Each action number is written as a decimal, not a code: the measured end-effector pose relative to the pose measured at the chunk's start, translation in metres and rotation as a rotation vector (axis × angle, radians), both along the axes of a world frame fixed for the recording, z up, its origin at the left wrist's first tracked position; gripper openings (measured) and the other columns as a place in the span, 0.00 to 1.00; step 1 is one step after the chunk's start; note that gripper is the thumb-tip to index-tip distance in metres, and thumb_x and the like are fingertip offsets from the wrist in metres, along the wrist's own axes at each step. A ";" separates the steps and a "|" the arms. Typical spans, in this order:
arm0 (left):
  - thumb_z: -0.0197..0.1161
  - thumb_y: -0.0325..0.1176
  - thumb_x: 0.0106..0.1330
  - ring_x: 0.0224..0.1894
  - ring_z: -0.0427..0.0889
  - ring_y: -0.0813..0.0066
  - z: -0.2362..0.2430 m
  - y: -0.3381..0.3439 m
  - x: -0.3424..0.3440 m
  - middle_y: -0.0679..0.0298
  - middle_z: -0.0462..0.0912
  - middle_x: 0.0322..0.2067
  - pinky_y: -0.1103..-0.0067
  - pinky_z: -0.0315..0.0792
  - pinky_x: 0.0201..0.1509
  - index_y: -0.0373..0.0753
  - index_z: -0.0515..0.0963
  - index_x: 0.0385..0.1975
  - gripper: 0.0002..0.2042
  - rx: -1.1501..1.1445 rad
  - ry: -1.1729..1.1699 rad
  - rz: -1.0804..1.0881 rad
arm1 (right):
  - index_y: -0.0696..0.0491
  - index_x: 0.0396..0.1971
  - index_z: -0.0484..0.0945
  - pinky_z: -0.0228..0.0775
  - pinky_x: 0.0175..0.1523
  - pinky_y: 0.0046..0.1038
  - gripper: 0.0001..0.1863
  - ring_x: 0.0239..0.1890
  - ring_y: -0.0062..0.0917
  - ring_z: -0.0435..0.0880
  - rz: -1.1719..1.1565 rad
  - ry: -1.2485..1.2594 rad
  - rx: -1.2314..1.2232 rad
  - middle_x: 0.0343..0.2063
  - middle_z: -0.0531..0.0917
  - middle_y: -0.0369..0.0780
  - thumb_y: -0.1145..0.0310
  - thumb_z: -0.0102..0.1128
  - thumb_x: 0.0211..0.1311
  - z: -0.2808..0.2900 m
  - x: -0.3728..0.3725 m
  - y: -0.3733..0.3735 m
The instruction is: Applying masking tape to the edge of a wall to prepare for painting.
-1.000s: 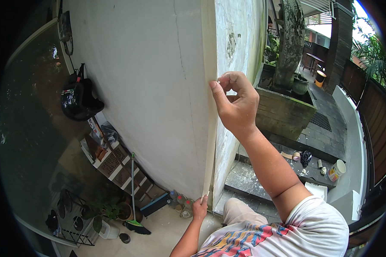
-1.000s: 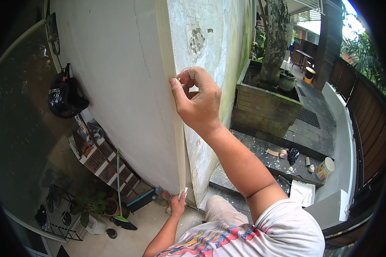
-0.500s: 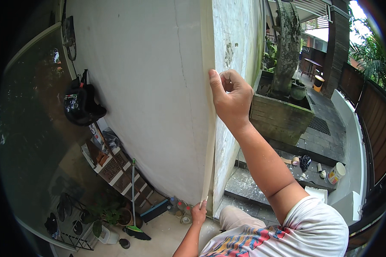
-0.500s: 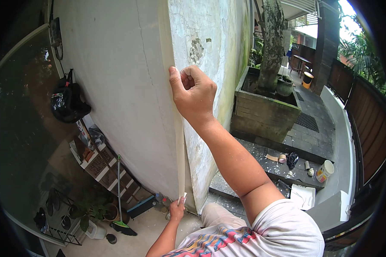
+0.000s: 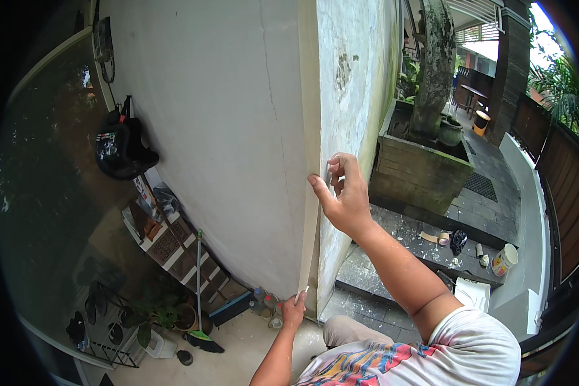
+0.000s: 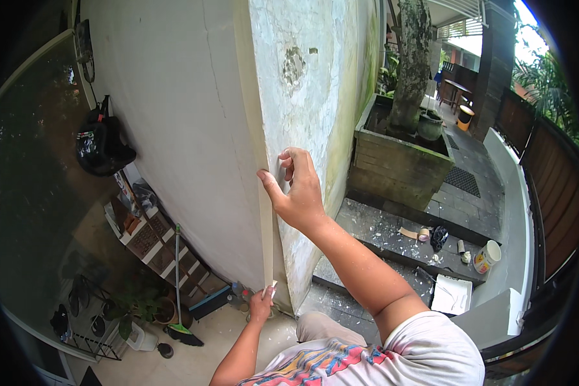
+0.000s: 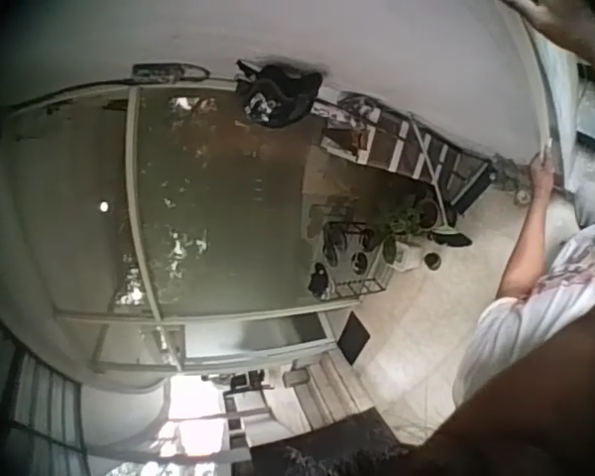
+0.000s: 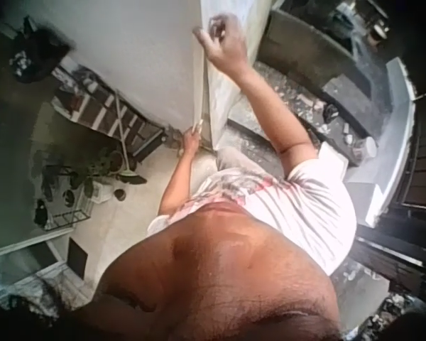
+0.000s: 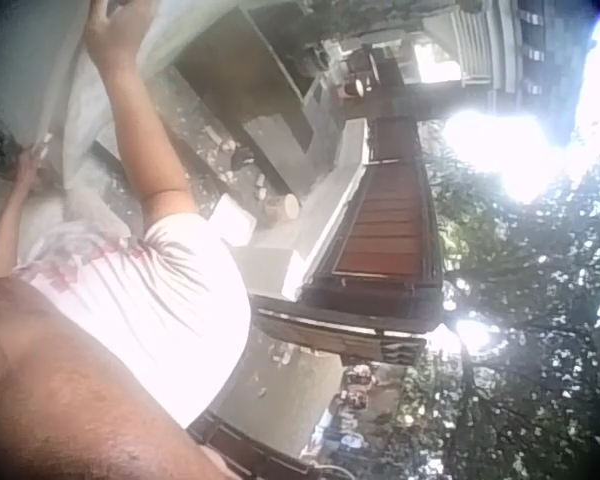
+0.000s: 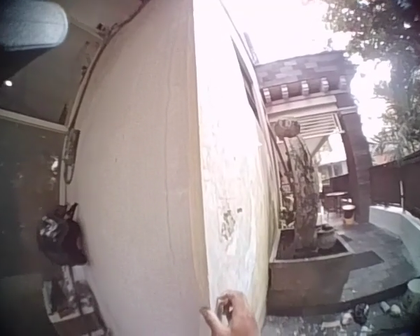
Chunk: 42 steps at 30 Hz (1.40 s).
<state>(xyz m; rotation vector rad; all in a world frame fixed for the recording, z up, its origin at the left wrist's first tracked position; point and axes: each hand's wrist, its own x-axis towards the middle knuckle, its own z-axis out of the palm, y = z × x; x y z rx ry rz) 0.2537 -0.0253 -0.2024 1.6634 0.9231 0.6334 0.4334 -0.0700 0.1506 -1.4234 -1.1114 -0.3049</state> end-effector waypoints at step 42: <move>0.57 0.50 0.71 0.17 0.74 0.72 -0.003 -0.038 -0.065 0.62 0.72 0.13 0.72 0.68 0.26 0.34 0.75 0.21 0.24 -0.042 -0.041 -0.218 | 0.58 0.29 0.74 0.70 0.27 0.20 0.10 0.22 0.19 0.73 -0.123 0.205 0.106 0.24 0.76 0.38 0.71 0.67 0.61 -0.064 -0.042 -0.005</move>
